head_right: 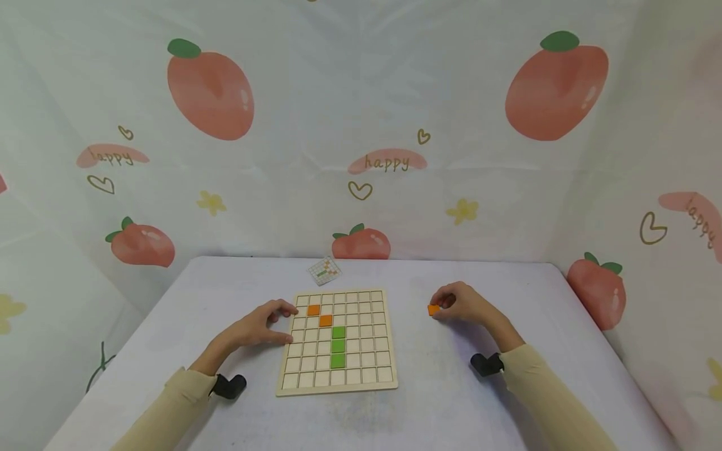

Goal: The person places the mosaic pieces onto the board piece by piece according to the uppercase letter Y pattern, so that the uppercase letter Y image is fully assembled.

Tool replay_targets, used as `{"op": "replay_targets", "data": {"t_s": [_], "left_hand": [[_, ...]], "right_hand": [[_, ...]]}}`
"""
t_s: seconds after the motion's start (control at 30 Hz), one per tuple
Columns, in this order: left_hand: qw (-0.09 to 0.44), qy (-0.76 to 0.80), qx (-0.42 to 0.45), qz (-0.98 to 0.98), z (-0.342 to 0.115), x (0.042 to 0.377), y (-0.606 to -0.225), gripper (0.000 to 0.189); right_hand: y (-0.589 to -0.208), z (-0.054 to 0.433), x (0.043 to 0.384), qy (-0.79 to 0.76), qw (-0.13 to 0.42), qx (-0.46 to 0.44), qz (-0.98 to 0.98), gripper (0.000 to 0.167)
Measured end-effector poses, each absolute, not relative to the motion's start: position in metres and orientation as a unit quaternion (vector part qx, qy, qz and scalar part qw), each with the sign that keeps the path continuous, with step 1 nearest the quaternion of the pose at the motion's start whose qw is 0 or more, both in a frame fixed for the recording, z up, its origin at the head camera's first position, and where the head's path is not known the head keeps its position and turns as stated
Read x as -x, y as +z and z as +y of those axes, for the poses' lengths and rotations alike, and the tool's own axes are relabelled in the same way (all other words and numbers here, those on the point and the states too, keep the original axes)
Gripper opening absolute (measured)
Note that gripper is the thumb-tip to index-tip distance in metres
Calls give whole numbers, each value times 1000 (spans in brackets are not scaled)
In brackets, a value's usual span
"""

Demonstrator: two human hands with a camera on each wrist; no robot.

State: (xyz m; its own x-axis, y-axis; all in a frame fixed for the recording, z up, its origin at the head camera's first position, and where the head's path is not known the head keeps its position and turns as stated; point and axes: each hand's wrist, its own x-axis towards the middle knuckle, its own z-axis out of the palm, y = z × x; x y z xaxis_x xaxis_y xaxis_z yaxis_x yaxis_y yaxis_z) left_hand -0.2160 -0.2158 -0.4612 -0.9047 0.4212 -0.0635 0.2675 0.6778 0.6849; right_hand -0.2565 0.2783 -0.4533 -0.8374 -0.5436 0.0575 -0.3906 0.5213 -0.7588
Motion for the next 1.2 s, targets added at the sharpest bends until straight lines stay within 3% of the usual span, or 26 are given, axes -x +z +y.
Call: {"op": "replay_targets", "data": {"t_s": [0.37, 1.2], "left_hand": [[100, 346, -185, 914, -216, 218, -464, 55], [94, 344, -193, 914, -216, 216, -463, 54]], "right_hand": [[-457, 266, 261, -410, 68, 291, 862, 19], [-457, 203, 263, -453, 84, 325, 826, 21]]}}
